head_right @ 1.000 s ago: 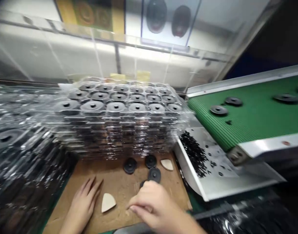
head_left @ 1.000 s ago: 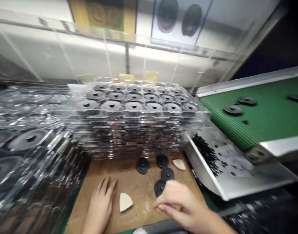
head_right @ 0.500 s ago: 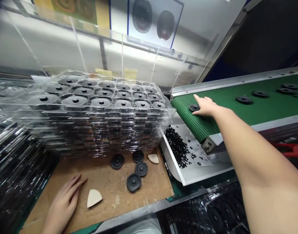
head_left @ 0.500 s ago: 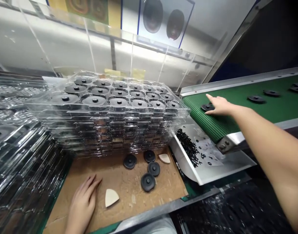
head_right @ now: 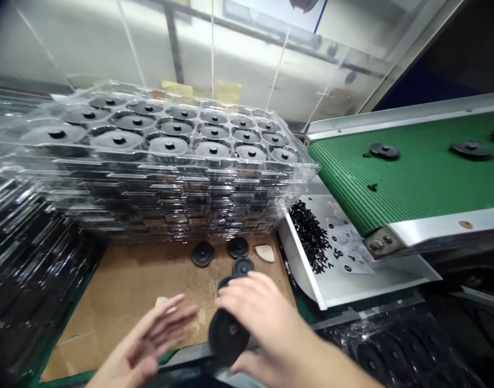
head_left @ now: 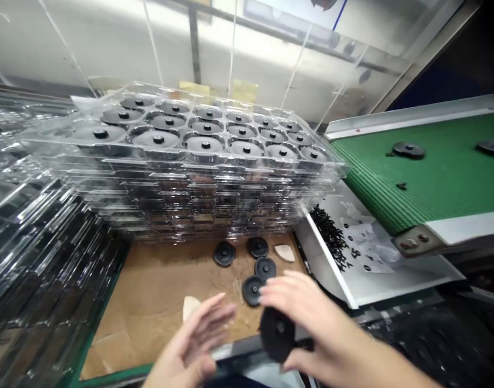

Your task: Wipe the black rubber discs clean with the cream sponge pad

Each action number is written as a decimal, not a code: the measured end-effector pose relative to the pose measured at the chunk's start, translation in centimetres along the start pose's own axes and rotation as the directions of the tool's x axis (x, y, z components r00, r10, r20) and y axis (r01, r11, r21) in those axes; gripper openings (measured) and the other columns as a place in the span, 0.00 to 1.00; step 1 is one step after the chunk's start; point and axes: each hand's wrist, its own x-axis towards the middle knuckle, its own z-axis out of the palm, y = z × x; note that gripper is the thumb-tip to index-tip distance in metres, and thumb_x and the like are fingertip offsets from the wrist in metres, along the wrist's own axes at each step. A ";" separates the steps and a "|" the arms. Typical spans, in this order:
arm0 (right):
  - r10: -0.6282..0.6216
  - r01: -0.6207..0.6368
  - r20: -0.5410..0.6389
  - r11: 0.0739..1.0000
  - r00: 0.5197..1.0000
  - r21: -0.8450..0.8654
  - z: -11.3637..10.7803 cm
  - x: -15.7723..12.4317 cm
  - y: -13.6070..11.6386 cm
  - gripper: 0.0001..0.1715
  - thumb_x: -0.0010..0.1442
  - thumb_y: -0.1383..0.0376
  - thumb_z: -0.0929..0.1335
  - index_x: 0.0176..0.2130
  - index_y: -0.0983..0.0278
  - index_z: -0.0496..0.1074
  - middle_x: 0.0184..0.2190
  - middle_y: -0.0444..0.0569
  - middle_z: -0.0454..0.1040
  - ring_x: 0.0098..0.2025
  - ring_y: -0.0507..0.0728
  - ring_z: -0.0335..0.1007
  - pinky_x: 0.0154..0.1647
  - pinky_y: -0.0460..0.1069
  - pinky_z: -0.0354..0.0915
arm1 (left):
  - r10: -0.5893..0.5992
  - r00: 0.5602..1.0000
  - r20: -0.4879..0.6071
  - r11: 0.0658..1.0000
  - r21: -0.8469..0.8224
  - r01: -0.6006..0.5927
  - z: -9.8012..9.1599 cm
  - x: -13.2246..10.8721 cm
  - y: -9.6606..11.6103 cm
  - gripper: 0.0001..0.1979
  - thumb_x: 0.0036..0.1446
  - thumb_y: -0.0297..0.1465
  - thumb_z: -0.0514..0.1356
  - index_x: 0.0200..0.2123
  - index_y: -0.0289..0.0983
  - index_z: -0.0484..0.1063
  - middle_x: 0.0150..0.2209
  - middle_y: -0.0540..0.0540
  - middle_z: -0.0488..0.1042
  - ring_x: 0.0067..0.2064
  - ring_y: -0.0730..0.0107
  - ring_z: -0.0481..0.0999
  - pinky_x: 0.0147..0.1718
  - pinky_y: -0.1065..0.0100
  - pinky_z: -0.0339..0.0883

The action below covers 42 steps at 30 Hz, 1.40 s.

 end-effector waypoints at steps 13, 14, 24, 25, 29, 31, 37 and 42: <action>0.261 -0.235 -0.079 0.941 0.962 0.242 13.3 2.6 -1.5 0.32 0.61 0.52 0.67 0.60 0.59 0.63 0.49 0.55 0.73 0.45 0.59 0.74 0.46 0.50 0.71 | -0.305 0.952 0.034 0.756 -0.599 0.263 -1.8 -3.5 0.7 0.28 0.52 0.40 0.65 0.56 0.48 0.67 0.54 0.42 0.75 0.51 0.56 0.77 0.50 0.58 0.67; 0.333 -0.312 -0.073 0.926 0.940 0.214 14.1 3.5 -1.1 0.26 0.64 0.56 0.64 0.59 0.60 0.65 0.45 0.54 0.73 0.40 0.56 0.75 0.42 0.49 0.72 | -0.276 0.961 -0.024 0.748 -0.634 0.199 -2.1 -3.8 0.8 0.26 0.53 0.40 0.64 0.56 0.48 0.67 0.54 0.43 0.75 0.52 0.56 0.76 0.52 0.57 0.67; 0.265 -0.259 -0.008 0.948 0.964 0.184 22.5 6.5 -3.2 0.16 0.65 0.64 0.60 0.46 0.64 0.73 0.36 0.54 0.73 0.38 0.61 0.70 0.40 0.55 0.67 | -0.182 0.926 -0.330 0.732 -0.674 -0.097 -3.8 -4.6 0.6 0.21 0.53 0.38 0.65 0.51 0.46 0.72 0.53 0.45 0.76 0.55 0.63 0.74 0.60 0.58 0.61; 0.250 -0.242 -0.014 0.950 0.968 0.199 22.5 6.4 -3.2 0.16 0.65 0.64 0.60 0.45 0.64 0.74 0.32 0.53 0.74 0.36 0.61 0.70 0.39 0.55 0.67 | -0.183 0.920 -0.345 0.733 -0.672 -0.106 -3.8 -4.5 0.6 0.22 0.52 0.38 0.65 0.51 0.45 0.72 0.53 0.45 0.76 0.55 0.63 0.74 0.61 0.57 0.59; 0.261 -0.231 -0.068 0.929 0.963 0.289 19.4 7.0 -2.1 0.17 0.66 0.64 0.58 0.42 0.63 0.75 0.34 0.52 0.77 0.36 0.59 0.72 0.40 0.54 0.67 | -0.213 0.906 -0.365 0.743 -0.663 -0.093 -3.3 -3.6 1.0 0.29 0.46 0.38 0.70 0.53 0.41 0.71 0.52 0.42 0.76 0.55 0.59 0.74 0.61 0.56 0.59; 0.288 -0.236 -0.108 0.909 0.951 0.344 16.2 7.5 -2.0 0.15 0.67 0.63 0.59 0.44 0.61 0.73 0.40 0.50 0.78 0.40 0.56 0.73 0.42 0.51 0.68 | -0.209 0.906 -0.368 0.766 -0.637 -0.082 -2.6 -3.1 1.2 0.30 0.45 0.36 0.71 0.53 0.40 0.70 0.53 0.42 0.76 0.55 0.58 0.73 0.60 0.57 0.61; 0.087 0.027 -0.341 0.949 0.936 0.315 8.9 7.1 -6.1 0.13 0.64 0.69 0.61 0.45 0.62 0.72 0.33 0.48 0.77 0.32 0.55 0.70 0.36 0.53 0.65 | -0.167 0.973 -0.162 0.811 -0.583 0.043 -0.3 -1.7 1.9 0.28 0.42 0.34 0.72 0.49 0.41 0.74 0.49 0.44 0.78 0.52 0.56 0.76 0.49 0.65 0.71; -0.028 0.061 -0.124 0.962 0.992 0.268 7.6 6.5 -7.9 0.14 0.63 0.71 0.61 0.39 0.64 0.75 0.28 0.49 0.75 0.29 0.56 0.69 0.30 0.52 0.64 | -0.125 0.956 -0.266 0.864 -0.504 -0.027 0.4 -1.3 3.9 0.26 0.41 0.30 0.72 0.46 0.50 0.75 0.47 0.53 0.79 0.46 0.63 0.79 0.47 0.69 0.71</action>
